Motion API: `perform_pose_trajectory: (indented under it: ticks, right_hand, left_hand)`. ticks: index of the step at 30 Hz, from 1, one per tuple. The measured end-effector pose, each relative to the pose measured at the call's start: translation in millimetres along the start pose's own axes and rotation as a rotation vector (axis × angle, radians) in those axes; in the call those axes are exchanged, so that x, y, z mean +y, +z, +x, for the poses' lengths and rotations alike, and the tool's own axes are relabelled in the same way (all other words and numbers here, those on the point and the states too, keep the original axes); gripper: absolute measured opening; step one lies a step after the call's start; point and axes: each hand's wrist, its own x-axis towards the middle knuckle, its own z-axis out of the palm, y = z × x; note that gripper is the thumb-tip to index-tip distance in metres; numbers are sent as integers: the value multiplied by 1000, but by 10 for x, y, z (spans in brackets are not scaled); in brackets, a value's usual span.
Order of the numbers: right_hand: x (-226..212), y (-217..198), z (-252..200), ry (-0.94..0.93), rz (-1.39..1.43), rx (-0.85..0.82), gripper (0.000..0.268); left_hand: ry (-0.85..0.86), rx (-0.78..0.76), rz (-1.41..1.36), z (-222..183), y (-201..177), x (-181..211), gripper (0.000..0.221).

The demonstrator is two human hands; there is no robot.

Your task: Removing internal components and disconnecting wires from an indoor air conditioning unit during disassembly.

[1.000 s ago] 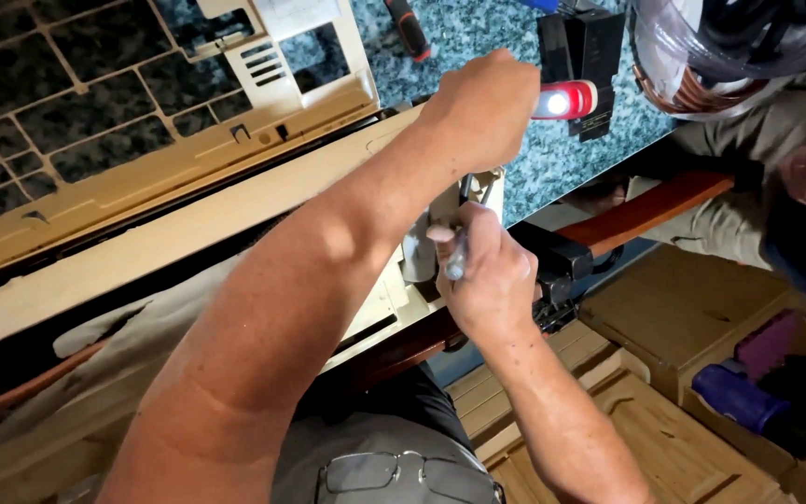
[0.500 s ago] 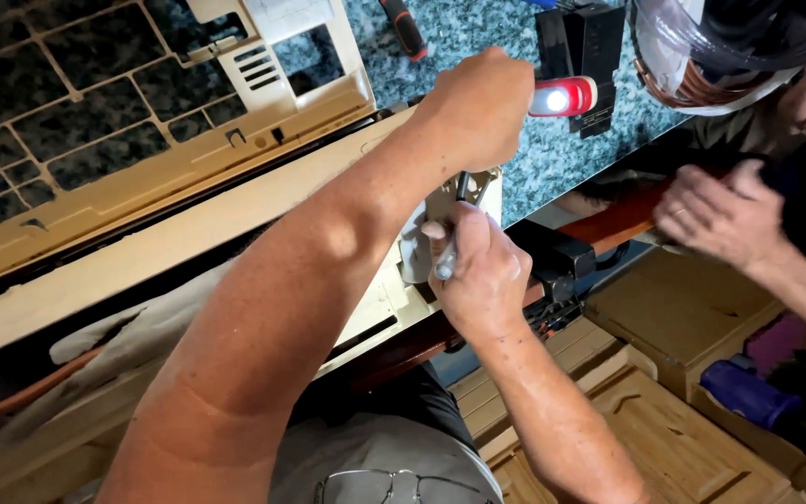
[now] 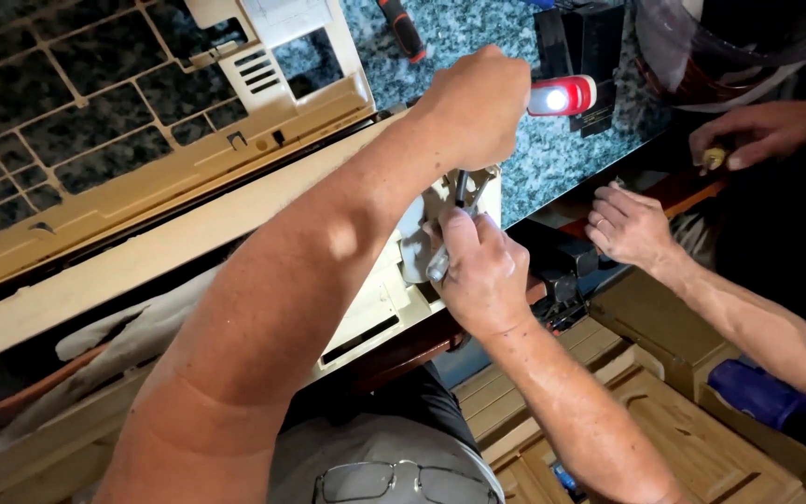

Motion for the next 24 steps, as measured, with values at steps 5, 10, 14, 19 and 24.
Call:
perform_pose_trajectory:
  ticks: [5, 10, 14, 19, 24]
  right_hand:
    - [28, -19, 37, -93, -16, 23, 8]
    - [73, 25, 58, -140, -52, 37, 11]
    - [63, 65, 114, -138, -122, -76, 12]
    - [77, 102, -11, -81, -47, -133, 23]
    - [143, 168, 154, -85, -68, -94, 22]
  left_hand:
    - [13, -10, 20, -10, -46, -9, 37]
    - [30, -37, 0, -37, -35, -52, 18]
    - [117, 15, -101, -32, 49, -242, 27]
    - [419, 93, 276, 325, 744, -624, 14]
    - [102, -113, -13, 177, 123, -371, 13]
